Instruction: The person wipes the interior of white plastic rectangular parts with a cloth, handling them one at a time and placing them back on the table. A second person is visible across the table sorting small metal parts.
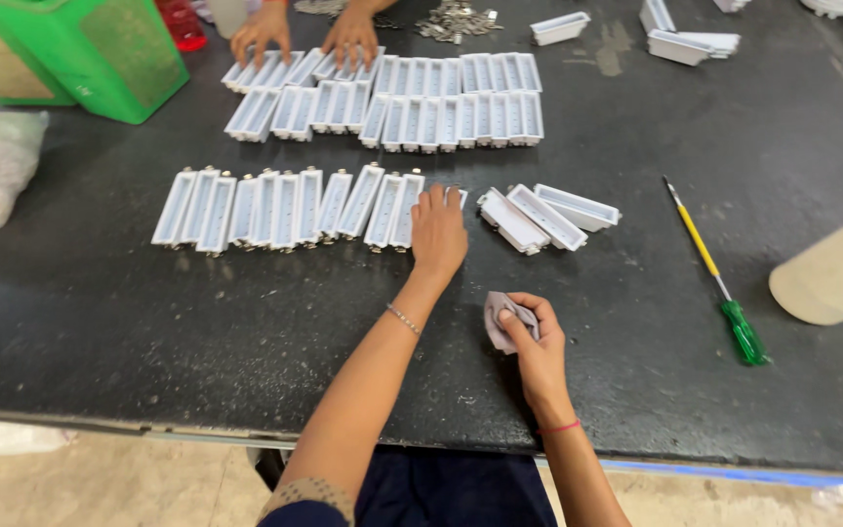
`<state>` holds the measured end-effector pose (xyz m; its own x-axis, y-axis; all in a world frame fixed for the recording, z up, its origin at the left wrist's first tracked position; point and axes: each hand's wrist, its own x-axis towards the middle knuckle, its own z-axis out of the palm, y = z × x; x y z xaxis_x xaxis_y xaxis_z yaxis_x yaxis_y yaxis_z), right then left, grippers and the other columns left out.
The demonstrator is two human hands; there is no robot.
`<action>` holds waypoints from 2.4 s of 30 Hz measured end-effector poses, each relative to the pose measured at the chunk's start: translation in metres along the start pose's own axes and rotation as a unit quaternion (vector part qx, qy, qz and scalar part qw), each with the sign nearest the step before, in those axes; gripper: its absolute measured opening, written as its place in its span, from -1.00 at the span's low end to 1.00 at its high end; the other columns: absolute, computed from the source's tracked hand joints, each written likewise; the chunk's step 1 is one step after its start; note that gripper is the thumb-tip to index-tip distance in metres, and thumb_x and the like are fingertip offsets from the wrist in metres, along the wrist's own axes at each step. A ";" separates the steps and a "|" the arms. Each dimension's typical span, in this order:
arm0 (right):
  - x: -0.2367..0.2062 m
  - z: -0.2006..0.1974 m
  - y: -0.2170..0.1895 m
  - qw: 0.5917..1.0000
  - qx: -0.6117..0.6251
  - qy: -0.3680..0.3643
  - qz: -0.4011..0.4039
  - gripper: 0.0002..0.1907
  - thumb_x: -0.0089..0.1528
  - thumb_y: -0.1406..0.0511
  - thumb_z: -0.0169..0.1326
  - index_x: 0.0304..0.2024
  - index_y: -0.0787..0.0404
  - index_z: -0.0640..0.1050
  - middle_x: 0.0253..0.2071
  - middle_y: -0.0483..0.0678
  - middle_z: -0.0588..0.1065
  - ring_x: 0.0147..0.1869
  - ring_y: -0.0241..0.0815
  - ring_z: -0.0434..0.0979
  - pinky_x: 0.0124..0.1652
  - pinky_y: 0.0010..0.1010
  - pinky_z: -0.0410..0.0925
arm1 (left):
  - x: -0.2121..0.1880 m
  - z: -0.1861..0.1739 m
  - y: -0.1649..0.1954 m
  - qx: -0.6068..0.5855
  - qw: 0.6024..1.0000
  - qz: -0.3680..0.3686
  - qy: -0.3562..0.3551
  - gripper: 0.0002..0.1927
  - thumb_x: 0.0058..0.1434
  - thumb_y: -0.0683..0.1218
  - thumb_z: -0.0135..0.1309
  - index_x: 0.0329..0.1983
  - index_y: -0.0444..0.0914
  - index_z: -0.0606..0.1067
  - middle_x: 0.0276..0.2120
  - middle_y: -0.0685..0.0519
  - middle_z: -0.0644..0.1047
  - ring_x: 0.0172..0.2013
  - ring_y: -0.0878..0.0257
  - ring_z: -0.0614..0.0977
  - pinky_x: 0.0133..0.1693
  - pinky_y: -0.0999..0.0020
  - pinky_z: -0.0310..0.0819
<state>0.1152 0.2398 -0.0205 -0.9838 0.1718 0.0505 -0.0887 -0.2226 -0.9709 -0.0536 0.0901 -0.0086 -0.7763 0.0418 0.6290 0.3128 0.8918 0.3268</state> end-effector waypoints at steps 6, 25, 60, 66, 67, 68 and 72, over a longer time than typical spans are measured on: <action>-0.001 -0.007 0.001 1.000 -0.003 -0.003 0.003 -0.72 0.26 0.34 0.17 0.01 0.29 0.53 -0.10 -0.08 0.56 -0.06 -0.36 0.53 -0.08 -0.53 0.41 | 0.009 0.008 -0.005 0.083 0.997 0.007 0.001 -0.53 0.09 -0.31 0.11 0.12 -0.32 0.45 0.07 -0.16 0.42 0.04 -0.06 0.44 0.02 0.10 0.32; 0.004 -0.012 0.000 0.999 0.030 0.032 0.015 -0.72 0.26 0.31 0.17 0.00 0.28 0.53 -0.10 -0.09 0.56 -0.07 -0.37 0.52 -0.09 -0.53 0.40 | 0.024 0.025 0.090 -0.192 0.940 0.263 -0.098 -0.78 -0.06 -0.06 0.34 -0.32 -0.14 0.63 -0.13 0.11 0.48 0.05 0.11 0.45 0.12 0.06 0.22; 0.140 0.049 -0.024 0.958 0.282 0.034 0.049 -0.74 0.36 0.35 -0.04 0.11 0.19 0.40 0.02 -0.02 0.45 0.07 -0.10 0.53 0.10 0.06 0.49 | -0.025 -0.005 -0.026 -0.798 0.581 -0.131 -0.097 -0.75 0.29 -0.36 -0.02 -0.07 -0.23 0.53 0.54 0.18 0.13 0.08 0.34 0.52 0.02 0.33 0.55; 0.149 0.073 -0.016 0.976 0.216 0.013 -0.035 -0.77 0.36 0.38 0.02 0.07 0.23 0.41 0.00 -0.04 0.49 -0.01 -0.24 0.56 -0.06 -0.34 0.50 | -0.015 -0.019 -0.040 -0.847 0.485 -0.189 -0.109 -0.69 0.25 -0.38 -0.14 -0.08 -0.23 0.51 0.51 0.03 0.18 0.24 0.20 0.49 0.15 0.25 0.46; 0.148 0.073 -0.016 0.977 0.206 0.010 -0.050 -0.77 0.36 0.38 0.03 0.07 0.23 0.41 -0.02 -0.05 0.49 -0.04 -0.26 0.55 -0.11 -0.41 0.49 | -0.012 -0.022 -0.040 -0.858 0.460 -0.198 -0.112 -0.70 0.23 -0.37 -0.13 -0.09 -0.23 0.51 0.47 -0.02 0.23 0.25 0.15 0.49 0.20 0.19 0.45; 0.146 0.072 -0.015 0.978 0.196 0.006 -0.064 -0.77 0.38 0.37 0.04 0.08 0.23 0.42 -0.02 -0.06 0.49 -0.05 -0.28 0.53 -0.15 -0.45 0.46 | -0.010 -0.025 -0.040 -0.869 0.434 -0.206 -0.115 -0.72 0.21 -0.35 -0.13 -0.11 -0.24 0.51 0.43 -0.08 0.28 0.27 0.09 0.49 0.25 0.12 0.44; 0.139 0.069 -0.015 0.979 0.175 0.000 -0.103 -0.76 0.38 0.37 0.08 0.09 0.23 0.43 -0.02 -0.08 0.48 -0.04 -0.34 0.50 -0.17 -0.53 0.40 | -0.006 -0.032 -0.035 -0.903 0.315 -0.279 -0.088 -0.86 0.40 -0.12 -0.01 -0.13 -0.30 0.48 0.21 -0.26 0.44 0.21 -0.13 0.51 0.27 -0.12 0.41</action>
<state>-0.0311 0.2007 0.0174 -0.9397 0.2475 0.2361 -0.3324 -0.4986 -0.8006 -0.0422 0.0442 -0.0018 -0.9550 0.2708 0.1212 -0.2208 -0.9215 0.3195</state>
